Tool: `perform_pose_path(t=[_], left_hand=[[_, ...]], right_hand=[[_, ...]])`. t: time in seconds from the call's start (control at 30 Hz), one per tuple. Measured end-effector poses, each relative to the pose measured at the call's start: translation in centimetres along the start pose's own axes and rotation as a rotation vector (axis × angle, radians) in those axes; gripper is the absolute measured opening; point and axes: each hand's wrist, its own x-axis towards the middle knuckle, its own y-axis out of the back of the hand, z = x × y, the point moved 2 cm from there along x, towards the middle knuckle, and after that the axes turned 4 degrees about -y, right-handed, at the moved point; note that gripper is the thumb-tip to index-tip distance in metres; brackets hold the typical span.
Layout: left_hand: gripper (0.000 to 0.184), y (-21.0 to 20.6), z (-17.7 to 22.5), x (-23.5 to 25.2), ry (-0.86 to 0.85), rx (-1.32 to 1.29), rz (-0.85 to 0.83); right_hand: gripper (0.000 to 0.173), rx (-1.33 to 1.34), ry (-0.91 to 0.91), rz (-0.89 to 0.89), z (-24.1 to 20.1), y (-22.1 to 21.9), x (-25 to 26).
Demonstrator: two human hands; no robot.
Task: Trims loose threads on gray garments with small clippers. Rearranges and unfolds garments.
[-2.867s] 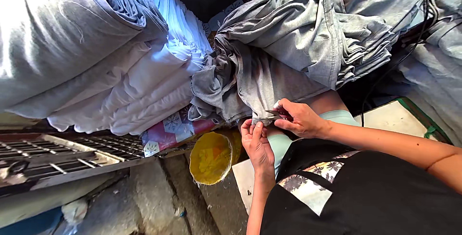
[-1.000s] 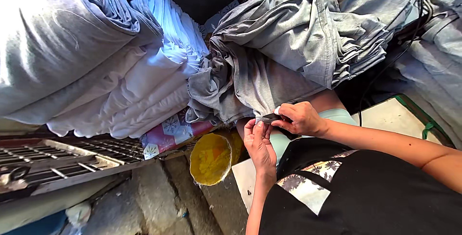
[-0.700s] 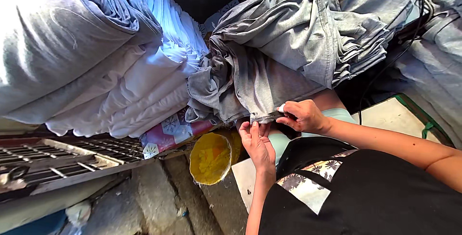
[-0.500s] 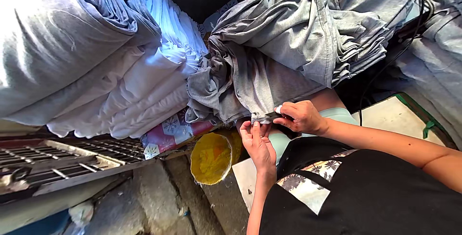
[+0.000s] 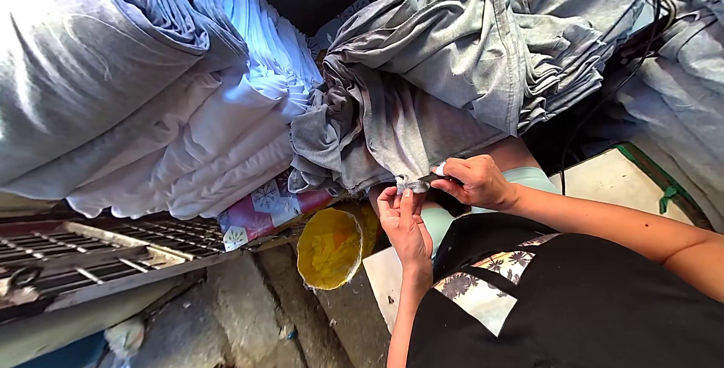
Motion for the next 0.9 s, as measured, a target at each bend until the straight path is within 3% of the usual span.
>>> perform_pose_path(t=[0.3, 0.7, 0.9], left_hand=[[0.02, -0.27, 0.02, -0.08, -0.019, 0.02, 0.002], [0.02, -0.1, -0.17, 0.22, -0.079, 0.06, -0.014], [0.02, -0.07, -0.07, 0.21, -0.069, 0.065, -0.013]], right_hand=[[0.037, -0.065, 0.036, -0.028, -0.31, -0.03, -0.21], [0.035, 0.051, -0.071, -0.037, 0.29, -0.15, -0.41], [0.039, -0.043, 0.036, -0.013, -0.07, -0.22, -0.21]])
